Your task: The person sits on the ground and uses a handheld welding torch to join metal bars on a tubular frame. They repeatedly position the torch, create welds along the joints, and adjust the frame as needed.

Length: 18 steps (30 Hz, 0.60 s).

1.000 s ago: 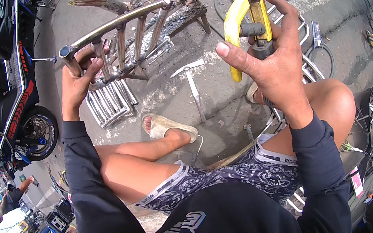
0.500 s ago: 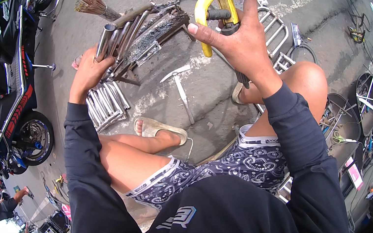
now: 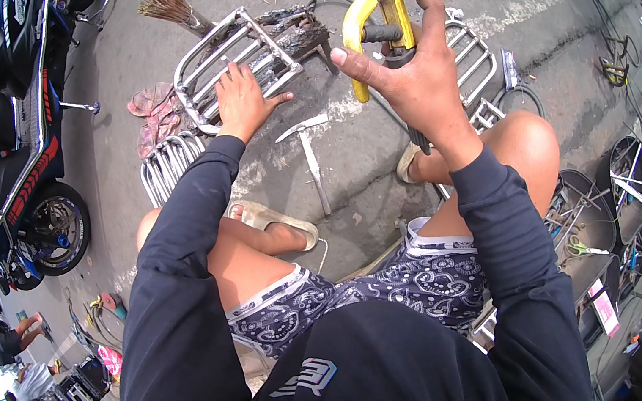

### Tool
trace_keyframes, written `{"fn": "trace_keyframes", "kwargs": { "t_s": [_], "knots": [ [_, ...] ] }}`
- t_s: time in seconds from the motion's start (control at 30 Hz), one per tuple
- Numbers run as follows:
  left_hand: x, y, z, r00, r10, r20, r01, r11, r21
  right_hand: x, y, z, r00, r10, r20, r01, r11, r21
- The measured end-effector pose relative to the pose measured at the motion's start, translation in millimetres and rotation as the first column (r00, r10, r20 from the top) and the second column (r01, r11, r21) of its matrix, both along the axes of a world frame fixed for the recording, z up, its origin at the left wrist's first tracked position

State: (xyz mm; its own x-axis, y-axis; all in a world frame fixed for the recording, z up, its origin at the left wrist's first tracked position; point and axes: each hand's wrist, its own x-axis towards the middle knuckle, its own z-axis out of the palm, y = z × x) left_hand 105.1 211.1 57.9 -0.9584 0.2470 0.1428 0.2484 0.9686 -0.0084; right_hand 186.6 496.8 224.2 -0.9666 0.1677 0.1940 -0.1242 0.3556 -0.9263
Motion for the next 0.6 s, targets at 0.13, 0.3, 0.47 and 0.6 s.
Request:
{"fn": "trace_keyframes", "kwargs": {
  "t_s": [0.13, 0.3, 0.47, 0.6],
  "knots": [
    [-13, -3, 8, 0.96, 0.009, 0.278, -0.015, 1.0, 0.016, 0, 5, -4, 1.0, -0.012, -0.017, 0.012, 0.999, 0.03],
    [-90, -50, 16, 0.956, 0.078, 0.282, -0.132, 0.975, 0.177, 1, 9, -6, 1.0, -0.006, -0.01, 0.006, 1.0, 0.007],
    [-162, -91, -13, 0.988, 0.027, 0.152, -0.033, 0.999, 0.033, -1, 11, -2, 1.0, 0.005, 0.03, -0.005, 1.0, 0.0],
    [-185, -94, -25, 0.948, 0.121, 0.293, -0.104, 0.992, -0.074, -3, 11, 3, 0.999, -0.028, 0.023, 0.026, 0.994, 0.106]
  ]
}}
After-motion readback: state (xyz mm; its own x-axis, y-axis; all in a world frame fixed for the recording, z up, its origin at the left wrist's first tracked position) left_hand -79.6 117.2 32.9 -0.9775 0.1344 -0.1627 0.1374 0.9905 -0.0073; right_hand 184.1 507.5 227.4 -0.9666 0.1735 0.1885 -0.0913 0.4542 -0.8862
